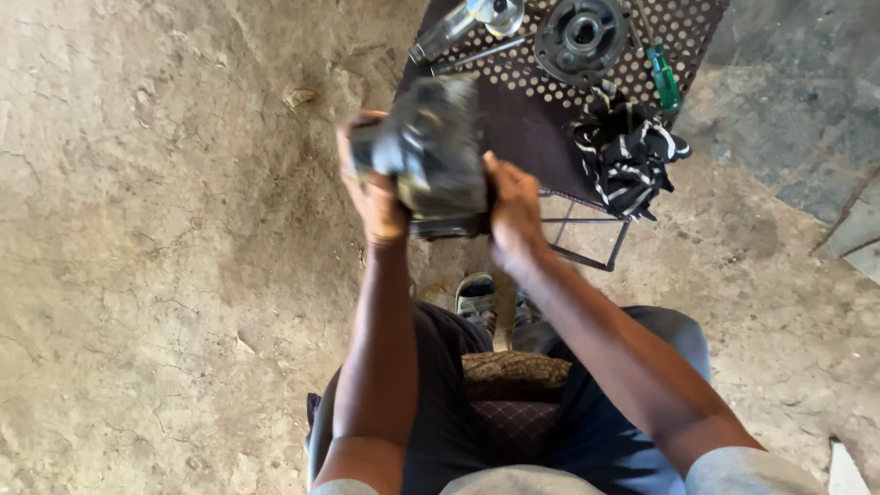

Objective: The person assembles a small engine block on a perforated metal table. They use a ratchet to tighten bolts, insert a metal rod, and place a bearing into the cylinder. The person also handles a cloth and a chain-like component during the process.

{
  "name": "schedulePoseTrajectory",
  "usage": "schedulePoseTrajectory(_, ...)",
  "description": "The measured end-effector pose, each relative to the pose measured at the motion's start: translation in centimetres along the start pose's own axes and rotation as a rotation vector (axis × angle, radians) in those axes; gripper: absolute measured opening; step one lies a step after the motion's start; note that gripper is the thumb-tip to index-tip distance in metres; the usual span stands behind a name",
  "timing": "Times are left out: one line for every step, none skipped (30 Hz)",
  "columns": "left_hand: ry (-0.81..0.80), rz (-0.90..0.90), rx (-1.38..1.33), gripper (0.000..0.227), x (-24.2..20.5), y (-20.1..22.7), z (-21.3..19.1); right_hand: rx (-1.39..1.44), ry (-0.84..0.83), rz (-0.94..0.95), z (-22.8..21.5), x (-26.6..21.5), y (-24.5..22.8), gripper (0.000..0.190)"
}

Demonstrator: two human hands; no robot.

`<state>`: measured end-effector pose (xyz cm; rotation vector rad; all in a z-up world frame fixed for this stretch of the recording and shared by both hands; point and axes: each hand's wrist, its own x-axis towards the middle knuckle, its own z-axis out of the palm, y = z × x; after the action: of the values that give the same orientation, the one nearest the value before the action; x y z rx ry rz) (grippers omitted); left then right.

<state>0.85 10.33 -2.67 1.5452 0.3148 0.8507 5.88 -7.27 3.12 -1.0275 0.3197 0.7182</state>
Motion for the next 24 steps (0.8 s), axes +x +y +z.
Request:
schedulePoseTrajectory(0.031, -0.033, 0.072, 0.091, 0.1, -1.6, -1.3, -0.009, 0.027, 0.044, 0.3, -1.1, 0.4, 0.027)
schedulePoseTrajectory(0.067, -0.066, 0.145, 0.093, 0.1, -3.0, -2.6, -0.021, 0.051, 0.091, 0.7, -2.0, 0.6, 0.024)
schedulePoseTrajectory(0.081, 0.022, 0.226, 0.093, 0.4, -4.0, -4.0, -0.010, 0.021, 0.108, 1.2, -2.6, 0.8, 0.025)
schedulePoseTrajectory(0.083, 0.106, 0.310, 0.093, 0.5, -4.5, -5.1, 0.009, -0.002, 0.129, 1.5, -3.3, 1.1, 0.027)
schedulePoseTrajectory(0.082, 0.191, 0.395, 0.094, 0.3, -4.3, -5.4, 0.027, -0.025, 0.149, 1.7, -4.1, 1.4, 0.029)
schedulePoseTrajectory(0.023, 0.040, 0.265, 0.091, 0.8, -3.6, -5.3, 0.021, -0.022, 0.167, 2.0, -4.7, 1.5, 0.029)
schedulePoseTrajectory(-0.041, -0.110, 0.135, 0.088, 1.2, -2.1, -5.3, 0.015, -0.020, 0.185, 2.1, -5.4, 1.7, 0.028)
schedulePoseTrajectory(-0.102, -0.266, 0.006, 0.085, 1.4, -0.6, -5.0, 0.003, -0.015, 0.210, 2.0, -6.1, 2.0, 0.028)
schedulePoseTrajectory(-0.071, -0.367, 0.067, 0.082, 1.8, 0.6, -4.1, 0.039, -0.023, 0.205, 1.8, -6.4, 2.3, 0.027)
schedulePoseTrajectory(-0.032, -0.467, 0.129, 0.079, 2.2, 1.7, -3.2, 0.072, -0.032, 0.202, 1.5, -6.5, 2.6, 0.027)
schedulePoseTrajectory(0.009, -0.565, 0.195, 0.078, 2.5, 2.7, -2.4, 0.105, -0.041, 0.199, 1.2, -6.5, 2.8, 0.026)
schedulePoseTrajectory(-0.052, -0.579, 0.106, 0.075, 2.6, 3.6, -1.7, 0.117, -0.043, 0.205, 0.9, -6.4, 3.0, 0.027)
schedulePoseTrajectory(-0.114, -0.591, 0.016, 0.073, 2.7, 4.5, -0.9, 0.129, -0.045, 0.211, 0.5, -6.3, 3.2, 0.028)
schedulePoseTrajectory(-0.184, -0.603, -0.071, 0.072, 2.8, 5.1, -0.1, 0.148, -0.042, 0.216, 0.1, -6.2, 3.4, 0.030)
schedulePoseTrajectory(-0.239, -0.574, -0.087, 0.070, 3.2, 5.5, 0.5, 0.199, -0.061, 0.196, 0.0, -5.9, 3.6, 0.031)
schedulePoseTrajectory(-0.291, -0.546, -0.105, 0.067, 3.7, 5.7, 0.8, 0.246, -0.081, 0.177, 0.0, -5.4, 3.8, 0.032)
schedulePoseTrajectory(-0.343, -0.518, -0.123, 0.065, 4.2, 5.7, 1.1, 0.294, -0.100, 0.157, 0.1, -5.1, 3.9, 0.033)
schedulePoseTrajectory(-0.371, -0.517, -0.089, 0.063, 4.6, 5.6, 1.5, 0.309, -0.065, 0.188, 0.1, -5.0, 3.9, 0.032)
schedulePoseTrajectory(-0.400, -0.515, -0.055, 0.061, 5.1, 5.4, 1.8, 0.325, -0.030, 0.218, 0.1, -5.0, 3.7, 0.032)
schedulePoseTrajectory(-0.425, -0.513, -0.021, 0.059, 5.5, 5.2, 2.1, 0.338, 0.005, 0.251, 0.1, -5.0, 3.5, 0.032)
schedulePoseTrajectory(-0.437, -0.524, -0.036, 0.059, 5.9, 5.0, 2.6, 0.344, 0.020, 0.251, 0.1, -4.8, 3.3, 0.030)
schedulePoseTrajectory(-0.450, -0.529, -0.051, 0.058, 6.5, 4.7, 3.2, 0.350, 0.032, 0.247, 0.2, -4.4, 3.0, 0.029)
schedulePoseTrajectory(-0.462, -0.535, -0.065, 0.057, 7.0, 4.7, 3.8, 0.356, 0.044, 0.243, 0.2, -4.1, 2.7, 0.028)
schedulePoseTrajectory(-0.468, -0.564, -0.085, 0.058, 7.2, 4.6, 4.3, 0.433, -0.031, 0.217, 0.0, -4.0, 2.5, 0.028)
